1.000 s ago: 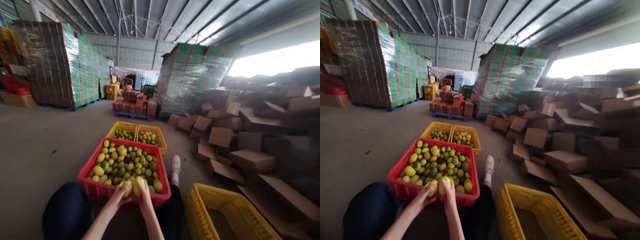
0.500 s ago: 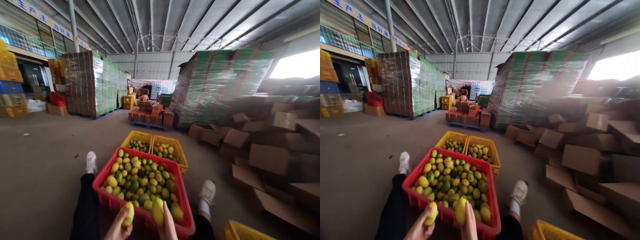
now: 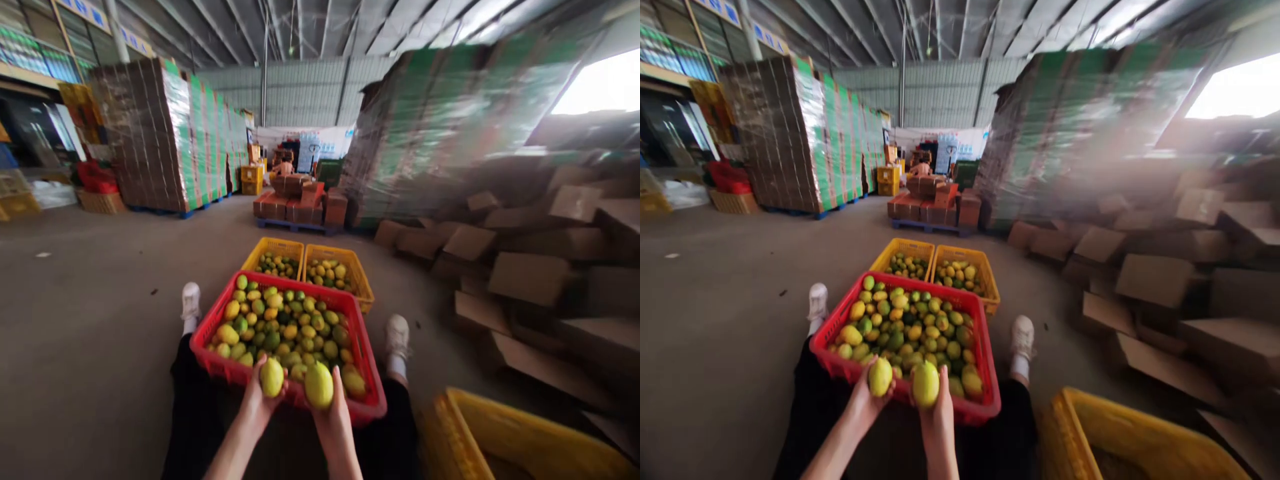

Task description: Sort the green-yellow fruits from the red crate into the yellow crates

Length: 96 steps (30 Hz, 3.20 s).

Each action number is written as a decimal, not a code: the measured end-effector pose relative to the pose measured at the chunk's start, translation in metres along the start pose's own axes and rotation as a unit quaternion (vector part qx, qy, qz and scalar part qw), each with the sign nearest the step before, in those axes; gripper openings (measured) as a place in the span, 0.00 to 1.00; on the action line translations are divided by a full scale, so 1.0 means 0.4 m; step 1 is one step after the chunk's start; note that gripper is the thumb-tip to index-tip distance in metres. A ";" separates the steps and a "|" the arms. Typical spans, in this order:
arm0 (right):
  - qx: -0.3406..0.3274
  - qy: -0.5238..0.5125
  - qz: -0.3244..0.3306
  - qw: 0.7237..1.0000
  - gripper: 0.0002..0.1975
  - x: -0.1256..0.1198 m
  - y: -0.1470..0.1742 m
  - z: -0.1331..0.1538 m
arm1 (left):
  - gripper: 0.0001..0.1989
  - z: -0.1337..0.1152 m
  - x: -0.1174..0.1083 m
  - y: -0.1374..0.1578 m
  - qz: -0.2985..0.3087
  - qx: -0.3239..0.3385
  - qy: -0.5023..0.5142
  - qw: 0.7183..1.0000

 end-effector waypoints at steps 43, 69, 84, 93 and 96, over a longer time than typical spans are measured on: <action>0.043 0.027 -0.005 0.999 0.24 0.046 -0.011 -0.058 | 0.19 -0.077 0.035 -0.018 0.148 0.057 -0.127 0.979; -0.341 0.321 0.017 0.883 0.29 0.116 0.011 0.097 | 0.29 -0.218 0.097 0.066 0.269 0.416 -0.426 0.757; -0.280 0.236 0.032 0.930 0.30 0.116 0.013 0.110 | 0.29 -0.178 0.102 0.043 0.260 0.343 -0.401 0.809; 0.079 -0.032 0.082 0.993 0.20 0.128 -0.010 0.003 | 0.22 -0.088 0.050 0.016 0.126 0.045 -0.143 0.981; 0.123 -0.072 0.082 0.986 0.18 0.120 0.001 -0.001 | 0.16 -0.070 0.039 0.017 0.107 -0.014 -0.104 0.989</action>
Point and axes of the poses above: each hand's wrist, its own y-axis away from the middle knuckle, its own x-axis out of the palm, z = x × y, the point moved 6 cm from there along -y, towards the middle knuckle, and after that the axes turned 15 degrees about y, right-handed, at the moved point
